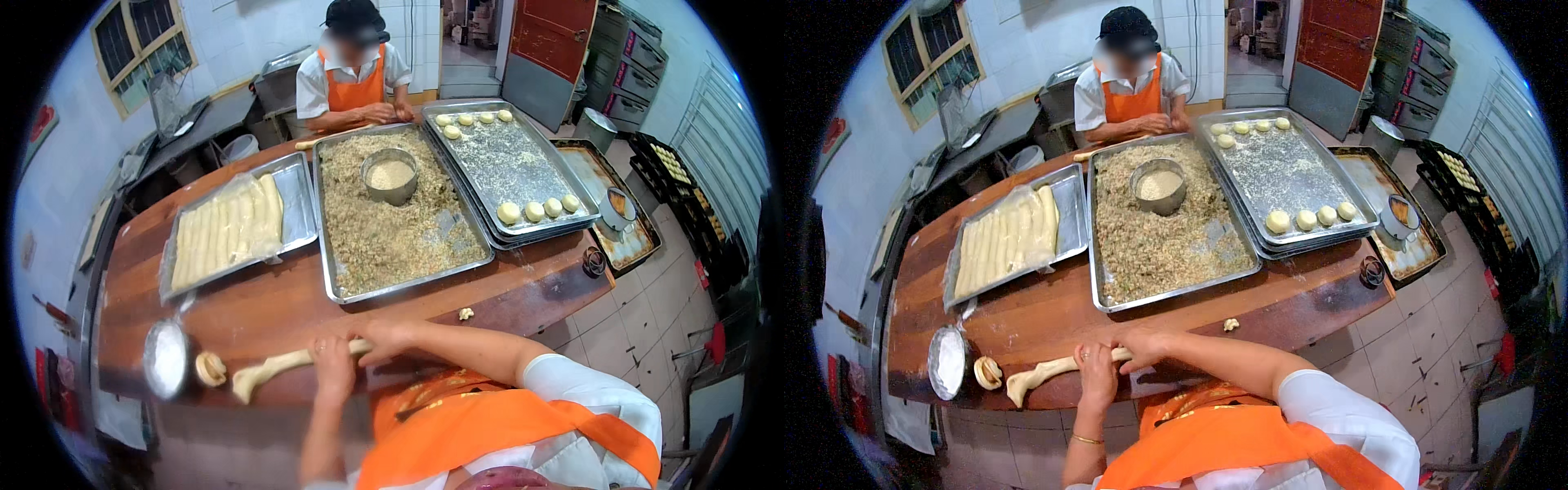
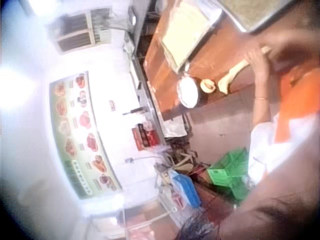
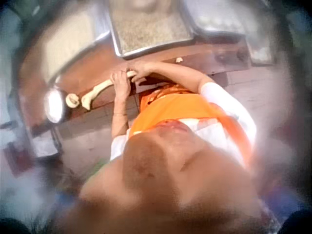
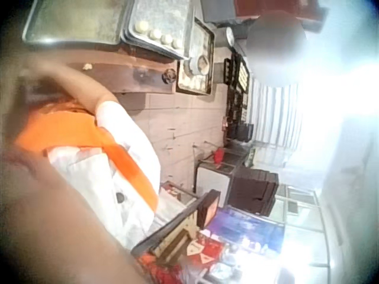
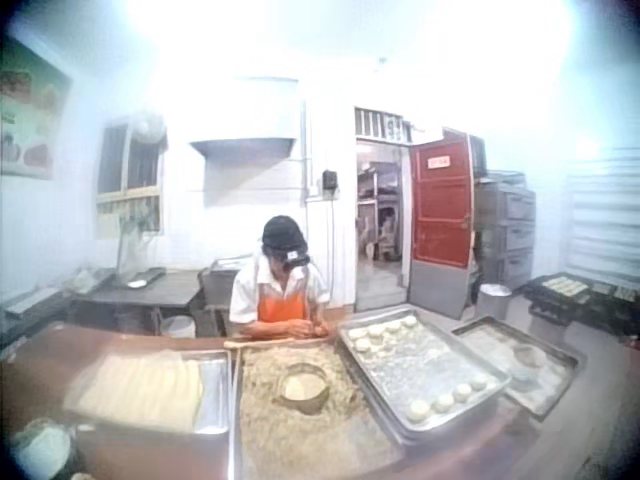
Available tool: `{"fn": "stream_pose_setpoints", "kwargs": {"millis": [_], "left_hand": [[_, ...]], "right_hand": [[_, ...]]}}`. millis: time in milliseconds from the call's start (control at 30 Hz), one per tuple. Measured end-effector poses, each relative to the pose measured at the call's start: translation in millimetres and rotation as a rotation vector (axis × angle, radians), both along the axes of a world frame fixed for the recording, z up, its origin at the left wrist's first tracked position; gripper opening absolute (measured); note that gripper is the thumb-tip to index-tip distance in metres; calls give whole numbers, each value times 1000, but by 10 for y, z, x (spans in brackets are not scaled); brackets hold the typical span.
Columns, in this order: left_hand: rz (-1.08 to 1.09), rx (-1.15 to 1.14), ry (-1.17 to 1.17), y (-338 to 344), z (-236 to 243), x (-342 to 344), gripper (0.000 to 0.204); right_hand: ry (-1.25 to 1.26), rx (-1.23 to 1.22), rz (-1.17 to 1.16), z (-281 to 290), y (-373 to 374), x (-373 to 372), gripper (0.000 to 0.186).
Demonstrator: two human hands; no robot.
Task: The person tears off pieces of dough from a long roll, flattens a piece by hand, scoops filling from a tray, wraps the dough around the filling to form a bun, and places it onto a tray.
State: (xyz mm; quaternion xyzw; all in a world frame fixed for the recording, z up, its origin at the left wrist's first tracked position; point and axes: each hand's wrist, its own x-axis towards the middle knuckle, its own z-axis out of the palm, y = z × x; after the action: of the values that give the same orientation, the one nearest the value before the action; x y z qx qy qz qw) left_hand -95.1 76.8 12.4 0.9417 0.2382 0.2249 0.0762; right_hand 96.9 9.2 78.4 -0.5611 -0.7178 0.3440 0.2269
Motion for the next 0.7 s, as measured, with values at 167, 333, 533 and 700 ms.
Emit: {"fn": "stream_pose_setpoints", "kwargs": {"millis": [167,333,533,700], "left_hand": [[-35,-16,-4,-25,61,120,21],[-19,-8,59,-118,-15,210,20],[9,-41,33,-263,-135,226,30],[12,-87,-3,-322,-10,196,42]], "right_hand": [[-158,57,-74,-359,119,-103,35],[-13,256,-223,-442,-36,-172,34],[134,228,-162,-895,-64,-13,36],[1061,-526,-94,-559,-362,130,24]]}}
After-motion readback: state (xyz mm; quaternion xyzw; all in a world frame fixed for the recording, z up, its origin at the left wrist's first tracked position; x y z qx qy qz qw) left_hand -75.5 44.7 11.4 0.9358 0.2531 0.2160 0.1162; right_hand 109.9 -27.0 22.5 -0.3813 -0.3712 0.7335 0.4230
